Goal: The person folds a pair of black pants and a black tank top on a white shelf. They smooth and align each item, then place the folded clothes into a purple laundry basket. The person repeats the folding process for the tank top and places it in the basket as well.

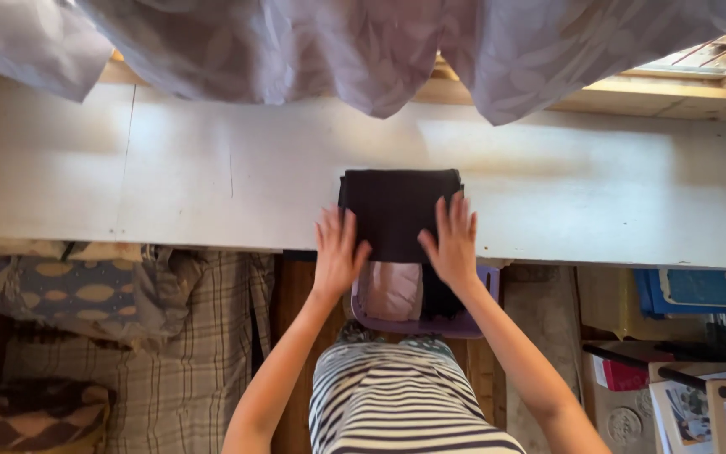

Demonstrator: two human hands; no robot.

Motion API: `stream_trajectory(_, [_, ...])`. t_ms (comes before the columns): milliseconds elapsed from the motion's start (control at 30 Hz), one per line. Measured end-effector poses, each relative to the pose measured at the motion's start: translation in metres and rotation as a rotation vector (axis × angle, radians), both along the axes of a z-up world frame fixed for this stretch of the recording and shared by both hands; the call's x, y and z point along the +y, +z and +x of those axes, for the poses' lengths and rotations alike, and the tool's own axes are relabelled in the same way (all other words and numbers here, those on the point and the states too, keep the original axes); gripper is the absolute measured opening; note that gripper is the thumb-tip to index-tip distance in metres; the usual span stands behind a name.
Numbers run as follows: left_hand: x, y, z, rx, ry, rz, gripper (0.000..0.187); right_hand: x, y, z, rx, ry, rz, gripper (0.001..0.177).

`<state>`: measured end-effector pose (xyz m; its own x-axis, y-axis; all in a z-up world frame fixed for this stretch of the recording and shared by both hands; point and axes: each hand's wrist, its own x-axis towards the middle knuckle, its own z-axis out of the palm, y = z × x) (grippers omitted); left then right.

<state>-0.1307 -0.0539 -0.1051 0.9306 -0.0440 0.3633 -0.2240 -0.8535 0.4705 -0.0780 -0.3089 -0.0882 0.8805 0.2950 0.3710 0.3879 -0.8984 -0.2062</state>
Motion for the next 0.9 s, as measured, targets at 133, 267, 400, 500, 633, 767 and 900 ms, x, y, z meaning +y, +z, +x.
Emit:
stream_trajectory(133, [-0.011, -0.002, -0.007, -0.185, -0.202, 0.27, 0.094, 0.004, -0.012, -0.019, -0.099, 0.262, -0.11, 0.091])
stream_trajectory(267, [-0.001, -0.007, 0.007, -0.294, -0.28, 0.501, 0.094, -0.016, -0.033, -0.008, -0.223, 0.329, -0.26, 0.111])
stream_trajectory(400, [0.014, -0.004, 0.01, -0.401, -0.347, 0.442, 0.074, -0.035, -0.045, -0.006, -0.284, 0.332, -0.304, 0.121])
stream_trajectory(500, [0.017, 0.005, 0.012, -0.43, -0.376, 0.405, 0.064, -0.032, -0.035, -0.01, -0.272, 0.305, -0.289, 0.126])
stream_trajectory(633, [0.03, 0.015, 0.014, -0.448, -0.435, 0.362, 0.054, -0.041, -0.039, -0.008, -0.272, 0.304, -0.222, 0.104])
stream_trajectory(767, [0.031, 0.032, 0.024, -0.616, -0.526, 0.323, 0.032, -0.047, -0.028, -0.009, -0.373, 0.273, -0.223, 0.097])
stream_trajectory(900, [0.03, 0.05, 0.037, -0.69, -0.595, 0.291, 0.027, -0.046, -0.017, -0.008, -0.44, 0.257, -0.243, 0.095])
